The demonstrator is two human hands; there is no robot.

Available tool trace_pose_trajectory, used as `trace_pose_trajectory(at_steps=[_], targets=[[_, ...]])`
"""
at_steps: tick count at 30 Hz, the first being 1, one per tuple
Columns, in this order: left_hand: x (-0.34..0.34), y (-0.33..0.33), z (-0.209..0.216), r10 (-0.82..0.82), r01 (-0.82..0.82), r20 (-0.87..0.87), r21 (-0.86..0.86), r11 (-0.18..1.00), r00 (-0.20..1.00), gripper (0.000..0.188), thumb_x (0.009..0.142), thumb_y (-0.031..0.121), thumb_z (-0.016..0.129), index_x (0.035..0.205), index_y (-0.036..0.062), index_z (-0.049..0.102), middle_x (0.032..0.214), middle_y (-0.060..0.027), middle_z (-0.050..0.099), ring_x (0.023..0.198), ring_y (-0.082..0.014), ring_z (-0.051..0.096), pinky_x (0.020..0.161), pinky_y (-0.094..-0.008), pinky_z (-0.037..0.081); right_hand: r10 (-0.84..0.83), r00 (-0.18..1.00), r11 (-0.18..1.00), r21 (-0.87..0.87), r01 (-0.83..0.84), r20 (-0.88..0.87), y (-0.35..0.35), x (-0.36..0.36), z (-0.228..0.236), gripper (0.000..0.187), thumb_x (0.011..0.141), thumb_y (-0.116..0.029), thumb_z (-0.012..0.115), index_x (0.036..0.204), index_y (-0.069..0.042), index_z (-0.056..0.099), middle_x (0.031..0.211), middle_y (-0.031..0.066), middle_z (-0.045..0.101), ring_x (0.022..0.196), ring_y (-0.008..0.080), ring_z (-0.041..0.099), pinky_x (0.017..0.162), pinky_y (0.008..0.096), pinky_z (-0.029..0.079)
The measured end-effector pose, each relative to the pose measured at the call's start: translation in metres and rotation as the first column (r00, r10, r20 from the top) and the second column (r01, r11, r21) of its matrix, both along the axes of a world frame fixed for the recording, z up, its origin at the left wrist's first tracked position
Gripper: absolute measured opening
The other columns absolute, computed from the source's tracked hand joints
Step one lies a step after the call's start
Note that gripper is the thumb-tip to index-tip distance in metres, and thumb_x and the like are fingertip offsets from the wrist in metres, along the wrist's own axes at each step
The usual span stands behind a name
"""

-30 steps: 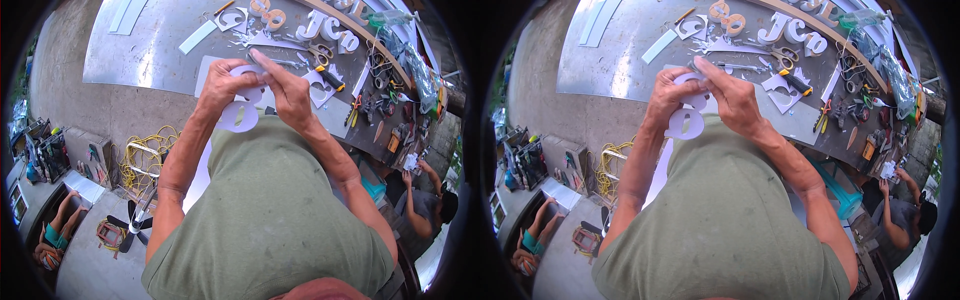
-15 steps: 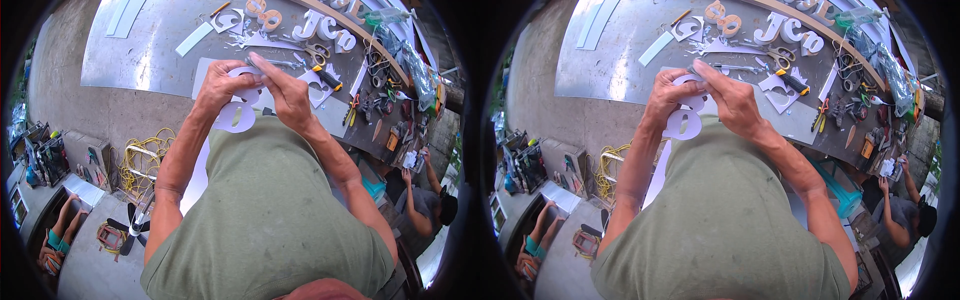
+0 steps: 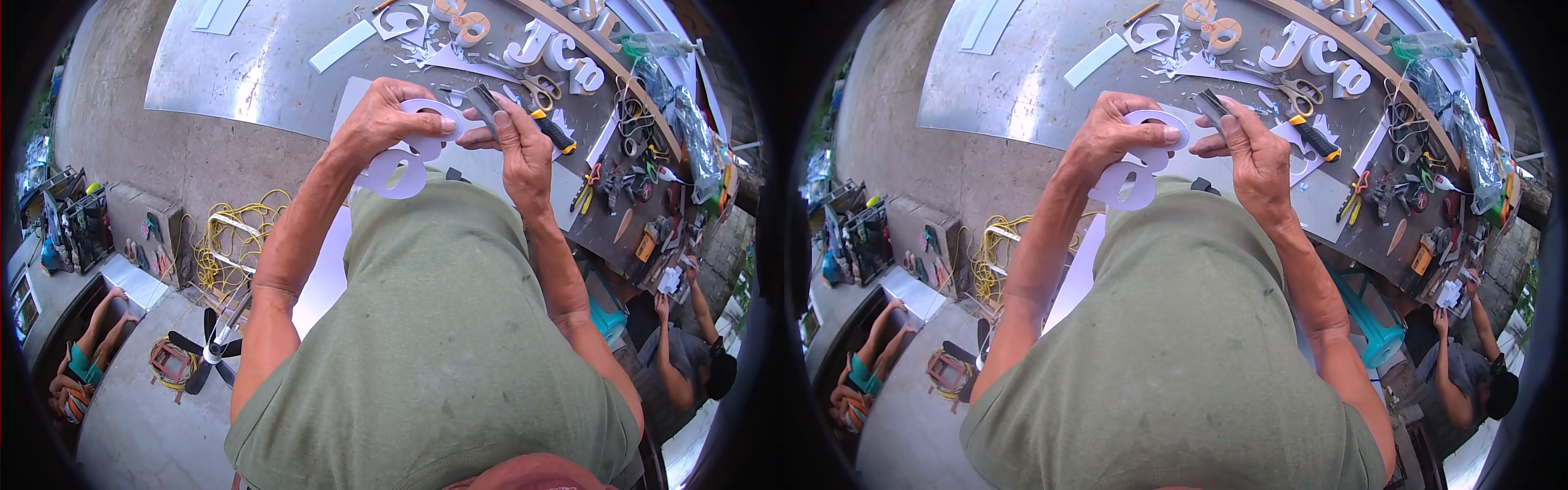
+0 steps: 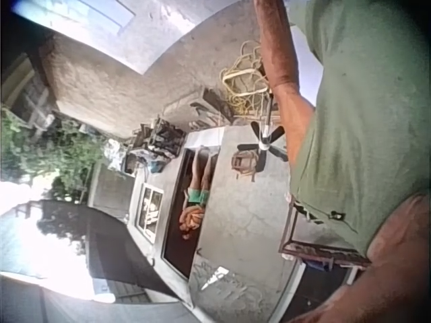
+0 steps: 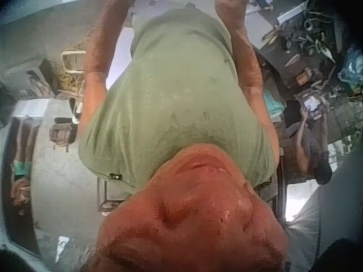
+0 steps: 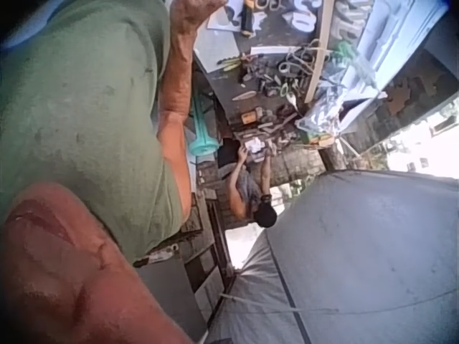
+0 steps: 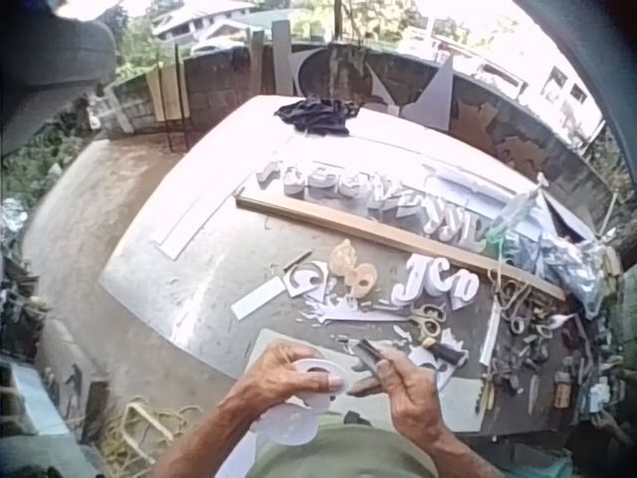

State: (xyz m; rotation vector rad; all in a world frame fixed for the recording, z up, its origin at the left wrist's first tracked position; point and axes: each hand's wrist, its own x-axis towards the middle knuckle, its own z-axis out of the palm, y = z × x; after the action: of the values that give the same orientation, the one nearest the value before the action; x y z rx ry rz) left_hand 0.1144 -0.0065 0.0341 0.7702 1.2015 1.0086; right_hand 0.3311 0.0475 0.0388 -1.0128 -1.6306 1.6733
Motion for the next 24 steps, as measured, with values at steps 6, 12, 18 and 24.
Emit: trace_pose_trajectory(at_steps=[6, 12, 18, 24], targets=[[-0.003, 0.009, -0.005, -0.113, 0.124, -0.148, 0.060, 0.991, 0.982, 0.026, 0.076, 0.024, 0.085, 0.084, 0.0009, 0.076, 0.070, -0.0050, 0.069, 0.063, -0.0099, 0.062, 0.059, -0.0245, 0.048, 0.059, 0.998, 0.998, -0.037, -0.060, -0.014, -0.007, -0.010, 0.005, 0.035, 0.100, -0.006, 0.058, 0.132, 0.008, 0.053, 0.105, 0.0177, 0.071, 0.086, 0.0247, 0.074, 0.075, 0.0310, 0.063], [-0.006, 0.022, -0.009, -0.184, 0.190, -0.142, 0.026, 0.982, 0.973, 0.031, 0.076, 0.027, 0.086, 0.086, 0.0007, 0.076, 0.073, -0.0051, 0.069, 0.064, -0.0104, 0.062, 0.059, -0.0256, 0.048, -0.013, 0.992, 0.985, -0.174, -0.010, -0.129, 0.002, -0.009, -0.010, 0.036, 0.098, -0.001, 0.059, 0.132, 0.009, 0.053, 0.108, 0.0191, 0.070, 0.087, 0.0260, 0.074, 0.075, 0.0333, 0.064], [-0.006, 0.018, -0.008, -0.120, 0.120, -0.128, -0.007, 0.993, 0.984, 0.031, 0.074, 0.026, 0.087, 0.086, 0.0007, 0.075, 0.073, -0.0051, 0.070, 0.065, -0.0112, 0.063, 0.058, -0.0259, 0.048, -0.063, 0.995, 0.998, 0.005, 0.064, -0.072, -0.003, -0.009, -0.006, 0.035, 0.101, -0.007, 0.056, 0.134, 0.005, 0.055, 0.113, 0.0170, 0.070, 0.093, 0.0221, 0.072, 0.081, 0.0333, 0.062], [0.001, 0.012, -0.007, -0.068, 0.068, -0.007, -0.029, 0.997, 0.998, 0.025, 0.077, 0.021, 0.085, 0.088, 0.0012, 0.075, 0.074, -0.0049, 0.070, 0.064, -0.0100, 0.064, 0.058, -0.0249, 0.049, 0.040, 0.985, 0.921, 0.377, -0.101, 0.166, -0.010, -0.009, 0.007, 0.039, 0.100, -0.011, 0.058, 0.139, -0.003, 0.056, 0.120, 0.0195, 0.070, 0.105, 0.0223, 0.070, 0.087, 0.0319, 0.054]])
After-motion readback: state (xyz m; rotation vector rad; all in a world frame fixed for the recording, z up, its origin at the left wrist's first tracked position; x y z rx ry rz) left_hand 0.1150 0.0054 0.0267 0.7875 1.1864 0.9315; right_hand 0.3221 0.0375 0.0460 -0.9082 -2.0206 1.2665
